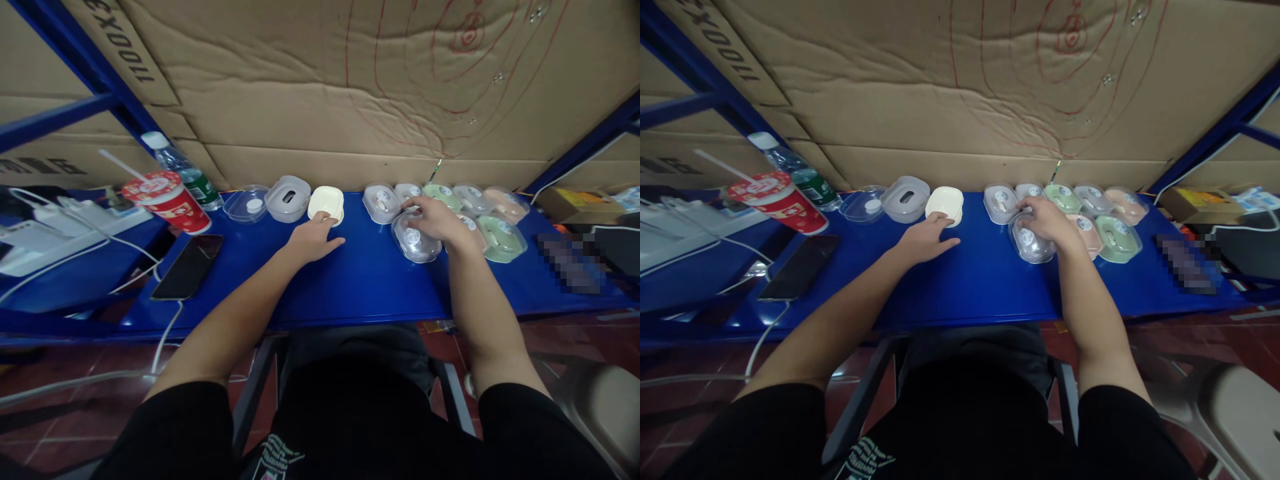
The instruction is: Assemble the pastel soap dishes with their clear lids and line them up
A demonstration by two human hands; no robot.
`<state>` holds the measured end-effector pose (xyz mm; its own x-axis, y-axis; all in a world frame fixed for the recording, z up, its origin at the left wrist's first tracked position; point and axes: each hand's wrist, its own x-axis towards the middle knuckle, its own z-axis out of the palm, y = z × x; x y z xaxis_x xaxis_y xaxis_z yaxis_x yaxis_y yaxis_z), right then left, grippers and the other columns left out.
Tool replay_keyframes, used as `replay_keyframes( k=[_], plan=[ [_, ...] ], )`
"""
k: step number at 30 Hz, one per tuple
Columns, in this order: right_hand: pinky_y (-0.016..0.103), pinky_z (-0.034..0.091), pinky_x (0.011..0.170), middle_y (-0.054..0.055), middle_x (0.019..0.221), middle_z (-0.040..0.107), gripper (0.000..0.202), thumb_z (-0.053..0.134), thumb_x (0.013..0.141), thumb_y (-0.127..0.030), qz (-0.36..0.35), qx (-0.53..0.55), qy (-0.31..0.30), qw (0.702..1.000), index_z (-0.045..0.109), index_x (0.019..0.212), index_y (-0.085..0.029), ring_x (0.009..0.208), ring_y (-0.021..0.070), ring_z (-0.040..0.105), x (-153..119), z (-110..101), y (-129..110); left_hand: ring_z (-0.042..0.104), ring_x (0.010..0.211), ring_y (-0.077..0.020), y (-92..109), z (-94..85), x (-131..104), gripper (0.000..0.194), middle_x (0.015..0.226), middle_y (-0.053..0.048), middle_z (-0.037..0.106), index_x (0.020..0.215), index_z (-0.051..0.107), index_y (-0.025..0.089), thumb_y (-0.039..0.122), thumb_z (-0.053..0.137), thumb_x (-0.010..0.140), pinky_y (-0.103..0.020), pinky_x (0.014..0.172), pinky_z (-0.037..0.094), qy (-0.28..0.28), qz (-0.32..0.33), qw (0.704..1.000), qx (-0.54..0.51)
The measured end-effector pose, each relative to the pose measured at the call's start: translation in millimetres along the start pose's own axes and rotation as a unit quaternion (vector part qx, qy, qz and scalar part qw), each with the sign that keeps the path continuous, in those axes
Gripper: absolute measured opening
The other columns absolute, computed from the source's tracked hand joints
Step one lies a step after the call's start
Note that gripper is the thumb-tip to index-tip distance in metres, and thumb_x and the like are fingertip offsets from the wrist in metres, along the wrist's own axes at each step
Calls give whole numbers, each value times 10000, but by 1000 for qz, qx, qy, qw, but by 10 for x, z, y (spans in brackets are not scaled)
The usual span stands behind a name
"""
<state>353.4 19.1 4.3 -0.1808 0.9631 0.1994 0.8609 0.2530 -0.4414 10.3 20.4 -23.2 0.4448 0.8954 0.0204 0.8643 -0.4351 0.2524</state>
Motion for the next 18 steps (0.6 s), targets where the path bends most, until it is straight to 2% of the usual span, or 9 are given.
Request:
replay_keyframes(
  k=[3, 6, 8, 10, 13, 18],
  plan=[
    [495, 623, 872, 77, 1005, 780, 348, 765, 800, -229, 71, 109, 22, 991, 766, 1147, -221, 879, 284, 739, 45, -27, 76, 588, 1395, -353, 6, -1, -3, 648, 1655, -140, 450, 1534, 547, 211, 575, 547, 999, -461, 1146, 496, -1, 2, 1000, 1],
    [436, 634, 744, 89, 1047, 777, 278, 741, 804, -219, 111, 207, 38, 971, 753, 1081, -216, 784, 239, 719, 96, -31, 202, 582, 1400, -356, -2, 13, 0, 651, 1645, -153, 459, 1530, 551, 192, 568, 540, 998, -474, 1145, 497, 4, 12, 1000, 1],
    [421, 634, 722, 101, 1093, 778, 252, 719, 808, -207, 120, 229, 47, 965, 741, 1059, -215, 790, 232, 720, 134, -17, 297, 580, 1401, -357, -12, 23, 4, 651, 1643, -154, 463, 1524, 557, 195, 571, 543, 993, -474, 1143, 497, 8, 15, 1000, 0],
    [433, 637, 778, 102, 1076, 786, 248, 688, 808, -179, 120, 207, 56, 969, 736, 1049, -210, 850, 244, 734, 169, 4, 378, 582, 1398, -357, -22, 32, 8, 655, 1645, -152, 463, 1524, 557, 203, 582, 542, 990, -472, 1138, 499, 8, 16, 1000, 0],
    [472, 612, 933, 101, 1085, 797, 292, 636, 813, -138, 95, 111, 64, 987, 748, 1076, -202, 986, 271, 747, 191, 32, 425, 585, 1396, -354, -33, 33, 9, 665, 1645, -152, 463, 1533, 548, 206, 595, 526, 995, -471, 1131, 503, 3, 26, 1000, 2],
    [469, 563, 1010, 138, 1188, 790, 352, 540, 902, -148, 67, -78, 44, 994, 770, 1165, -194, 1128, 314, 727, 118, 23, 310, 571, 1420, -355, -17, 4, -7, 662, 1657, -161, 449, 1535, 550, 185, 574, 536, 999, -471, 1141, 500, -8, 33, 999, 12]
  ],
)
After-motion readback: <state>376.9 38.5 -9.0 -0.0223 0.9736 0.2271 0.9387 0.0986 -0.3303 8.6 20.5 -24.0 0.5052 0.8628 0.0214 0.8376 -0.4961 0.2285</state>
